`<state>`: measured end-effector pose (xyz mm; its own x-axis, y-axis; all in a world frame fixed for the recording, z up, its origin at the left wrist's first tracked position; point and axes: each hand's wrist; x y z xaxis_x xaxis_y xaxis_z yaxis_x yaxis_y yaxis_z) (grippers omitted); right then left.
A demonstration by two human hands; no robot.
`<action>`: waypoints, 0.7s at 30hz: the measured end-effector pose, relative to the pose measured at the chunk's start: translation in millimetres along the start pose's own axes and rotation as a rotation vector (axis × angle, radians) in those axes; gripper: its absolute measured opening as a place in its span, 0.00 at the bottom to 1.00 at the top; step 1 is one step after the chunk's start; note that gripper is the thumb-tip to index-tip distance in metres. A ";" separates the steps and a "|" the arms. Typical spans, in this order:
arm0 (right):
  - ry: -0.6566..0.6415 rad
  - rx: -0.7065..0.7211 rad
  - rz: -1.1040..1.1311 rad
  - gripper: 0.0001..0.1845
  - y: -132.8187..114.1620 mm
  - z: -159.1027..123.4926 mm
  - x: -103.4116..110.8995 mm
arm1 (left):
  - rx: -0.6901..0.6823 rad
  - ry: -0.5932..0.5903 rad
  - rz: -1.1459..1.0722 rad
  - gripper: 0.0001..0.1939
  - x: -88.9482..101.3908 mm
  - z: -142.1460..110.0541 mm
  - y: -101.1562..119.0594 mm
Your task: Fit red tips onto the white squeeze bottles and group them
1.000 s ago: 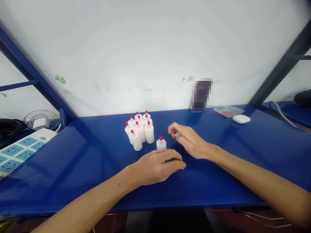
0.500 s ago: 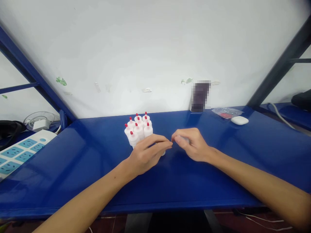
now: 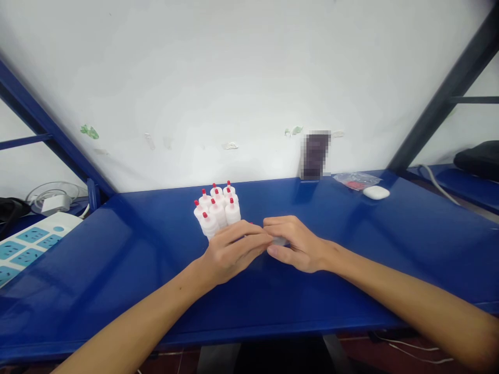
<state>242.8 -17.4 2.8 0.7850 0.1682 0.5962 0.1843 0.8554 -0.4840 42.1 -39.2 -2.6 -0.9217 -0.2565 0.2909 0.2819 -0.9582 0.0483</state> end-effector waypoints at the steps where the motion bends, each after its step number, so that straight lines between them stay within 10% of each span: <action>1: -0.006 0.002 -0.001 0.20 0.1 0.2 -0.4 | -0.014 -0.010 -0.003 0.13 -0.1 -0.9 -0.5; 13: 0.135 -0.094 0.009 0.24 -2.9 1.0 2.8 | -0.090 0.034 0.098 0.11 2.1 6.0 1.1; 21: 0.242 -0.236 0.094 0.07 6.1 4.1 9.5 | -0.244 -0.258 0.076 0.14 -7.8 7.9 21.0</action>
<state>249.0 -8.6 8.1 0.9173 0.0955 0.3866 0.2140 0.7004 -0.6809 57.3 -56.3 3.7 -0.7942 -0.3173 0.5182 0.2460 -0.9477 -0.2032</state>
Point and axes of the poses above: each hand's wrist, its own z-axis towards the middle knuckle, its own x-axis out of the back of the hand, y = z × x, and after that the axes turned 13 degrees about y, right-handed
